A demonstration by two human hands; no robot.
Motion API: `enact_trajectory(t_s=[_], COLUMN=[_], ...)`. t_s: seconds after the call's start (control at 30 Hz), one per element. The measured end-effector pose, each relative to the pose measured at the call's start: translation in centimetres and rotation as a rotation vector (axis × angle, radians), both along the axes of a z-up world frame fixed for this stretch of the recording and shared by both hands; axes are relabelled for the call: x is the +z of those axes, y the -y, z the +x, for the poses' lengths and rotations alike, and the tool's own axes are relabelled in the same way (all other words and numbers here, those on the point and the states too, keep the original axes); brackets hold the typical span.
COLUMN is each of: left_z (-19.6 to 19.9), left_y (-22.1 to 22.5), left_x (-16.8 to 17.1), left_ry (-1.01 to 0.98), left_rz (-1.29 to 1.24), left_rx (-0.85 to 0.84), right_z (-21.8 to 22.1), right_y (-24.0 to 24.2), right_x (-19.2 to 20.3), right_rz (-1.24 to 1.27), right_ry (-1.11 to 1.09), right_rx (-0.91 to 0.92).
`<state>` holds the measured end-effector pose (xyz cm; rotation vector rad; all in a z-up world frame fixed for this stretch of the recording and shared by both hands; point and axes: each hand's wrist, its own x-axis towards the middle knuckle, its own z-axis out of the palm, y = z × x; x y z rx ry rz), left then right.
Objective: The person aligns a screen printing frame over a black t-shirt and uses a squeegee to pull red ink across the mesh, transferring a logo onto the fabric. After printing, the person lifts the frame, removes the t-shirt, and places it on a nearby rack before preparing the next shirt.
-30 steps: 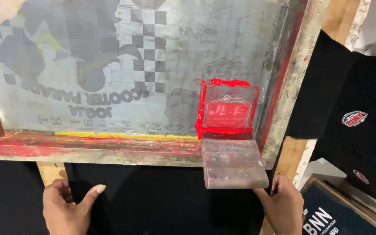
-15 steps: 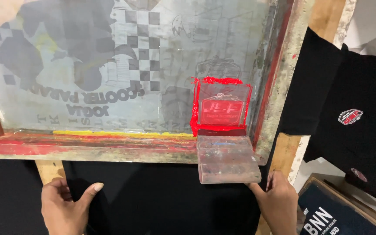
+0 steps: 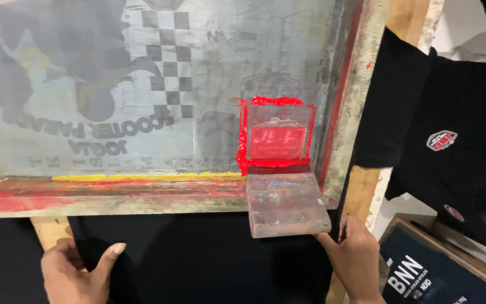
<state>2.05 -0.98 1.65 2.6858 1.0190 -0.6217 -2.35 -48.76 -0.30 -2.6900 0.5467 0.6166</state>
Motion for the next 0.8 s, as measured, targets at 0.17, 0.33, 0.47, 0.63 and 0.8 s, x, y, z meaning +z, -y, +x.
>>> enact_trajectory(t_s=[0.17, 0.33, 0.47, 0.63, 0.8], left_z=[-1.5, -2.8, -3.5, -3.3, -3.9], left_y=[-0.4, -0.9, -0.9, -1.0, -1.7], left_x=[-0.7, -1.5, -1.7, -1.5, -2.6], left_ry=[0.034, 0.123, 0.131, 0.15, 0.118], left_rz=[0.078, 0.078, 0.132, 0.096, 0.125], left_rx=[-0.05, -0.076, -0.136, -0.097, -0.084], right_z=[0.1, 0.6, 1.7, 1.0, 2.4], right_y=[0.0, -0.3, -1.0, -0.6, -0.6], right_x=[0.1, 0.3, 1.3, 1.0, 1.6], right_rz=[0.041, 0.048, 0.049, 0.041, 0.03], right_ry=[-0.041, 0.061, 0.082, 0.028, -0.241], right_rx=[-0.075, -0.04, -0.053, -0.079, -0.185])
